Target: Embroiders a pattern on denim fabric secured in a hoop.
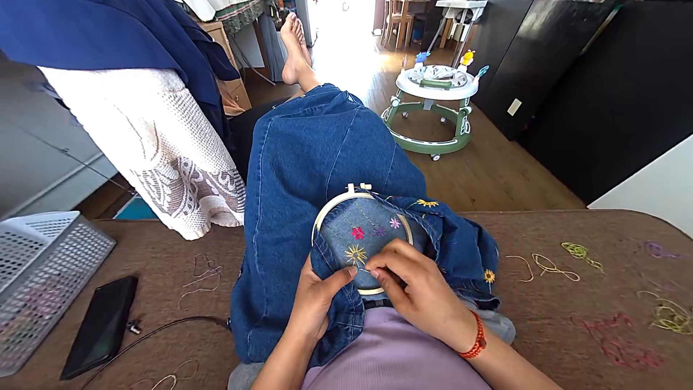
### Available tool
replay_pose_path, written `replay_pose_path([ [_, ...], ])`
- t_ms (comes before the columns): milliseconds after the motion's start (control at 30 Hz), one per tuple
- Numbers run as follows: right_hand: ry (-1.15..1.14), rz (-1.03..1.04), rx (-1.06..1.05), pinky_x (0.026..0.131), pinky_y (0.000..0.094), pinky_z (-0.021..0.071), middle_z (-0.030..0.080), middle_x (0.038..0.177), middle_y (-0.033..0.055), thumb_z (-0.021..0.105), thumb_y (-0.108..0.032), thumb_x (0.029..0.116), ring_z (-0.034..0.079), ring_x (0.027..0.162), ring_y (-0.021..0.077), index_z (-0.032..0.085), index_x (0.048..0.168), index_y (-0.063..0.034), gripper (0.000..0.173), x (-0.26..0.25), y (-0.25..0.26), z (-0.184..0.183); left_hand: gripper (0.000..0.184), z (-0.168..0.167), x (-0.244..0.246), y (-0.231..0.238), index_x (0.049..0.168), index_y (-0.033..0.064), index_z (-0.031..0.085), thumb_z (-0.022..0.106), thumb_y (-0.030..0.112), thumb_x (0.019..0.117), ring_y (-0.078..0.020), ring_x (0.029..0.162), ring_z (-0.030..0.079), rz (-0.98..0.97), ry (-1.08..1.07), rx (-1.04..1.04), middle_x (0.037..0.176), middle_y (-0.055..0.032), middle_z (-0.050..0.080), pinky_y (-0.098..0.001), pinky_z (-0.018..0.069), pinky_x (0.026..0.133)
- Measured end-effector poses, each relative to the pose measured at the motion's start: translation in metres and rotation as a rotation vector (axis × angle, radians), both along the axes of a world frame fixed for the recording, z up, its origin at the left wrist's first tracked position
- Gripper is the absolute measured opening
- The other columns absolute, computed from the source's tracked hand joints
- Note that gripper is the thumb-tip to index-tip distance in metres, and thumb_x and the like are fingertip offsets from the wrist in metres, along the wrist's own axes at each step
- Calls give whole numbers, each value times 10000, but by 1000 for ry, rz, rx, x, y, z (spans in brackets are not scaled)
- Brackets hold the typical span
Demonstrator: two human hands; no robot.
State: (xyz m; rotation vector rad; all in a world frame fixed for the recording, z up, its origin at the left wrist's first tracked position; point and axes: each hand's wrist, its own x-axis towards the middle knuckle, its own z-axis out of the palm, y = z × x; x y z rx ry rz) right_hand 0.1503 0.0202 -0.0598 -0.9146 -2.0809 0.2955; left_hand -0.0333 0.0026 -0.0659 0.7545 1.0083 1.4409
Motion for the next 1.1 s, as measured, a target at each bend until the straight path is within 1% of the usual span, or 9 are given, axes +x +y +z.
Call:
replay_pose_path([
  [67,-40,-25,17,726,196,541,643,887,-9,562,-192,988,621,827,65,751,968,-136,198,-1,-1,-2,552,0,1,-1,1252,-32,513,711,-83,739,-146,880,735,2,13,6,976,-102,732,-293,627,791],
  [267,-69,-49,23,710,185,527,618,853,-18,554,-179,962,606,805,60,762,960,-146,211,1,0,-3,552,0,1,0,1239,-27,523,713,-94,726,-141,875,736,10,17,3,973,-101,735,-287,627,786],
  [600,-99,-70,76,705,189,520,596,841,-10,557,-173,967,598,807,82,768,967,-158,212,-1,-3,-3,532,-2,2,-1,1224,-28,540,713,-98,726,-138,882,737,11,36,38,966,-94,738,-285,625,794],
  [700,-91,-60,28,701,197,526,599,853,-14,543,-168,981,599,793,74,751,965,-156,209,-1,-2,-2,528,-2,1,-2,1233,-32,536,713,-98,740,-134,887,735,2,60,43,973,-85,738,-284,624,803],
  [833,-37,-72,-51,669,201,524,598,843,-32,556,-155,966,591,755,49,749,935,-159,195,-1,2,-4,515,-3,0,-1,1223,-37,543,714,-105,742,-146,891,736,-22,50,57,976,-100,738,-294,623,814],
  [1000,-10,-99,-95,675,206,532,605,839,-45,579,-139,947,603,765,41,735,902,-166,165,-3,3,-7,494,-4,-1,-1,1214,-33,556,724,-97,753,-146,912,734,-54,57,65,990,-102,739,-293,619,831],
  [1100,-7,-119,-111,667,200,527,607,821,-44,597,-133,927,602,749,38,733,882,-163,147,-4,3,-6,477,-4,-2,-1,1208,-34,560,718,-103,763,-155,920,734,-70,52,74,996,-111,738,-302,619,839],
])
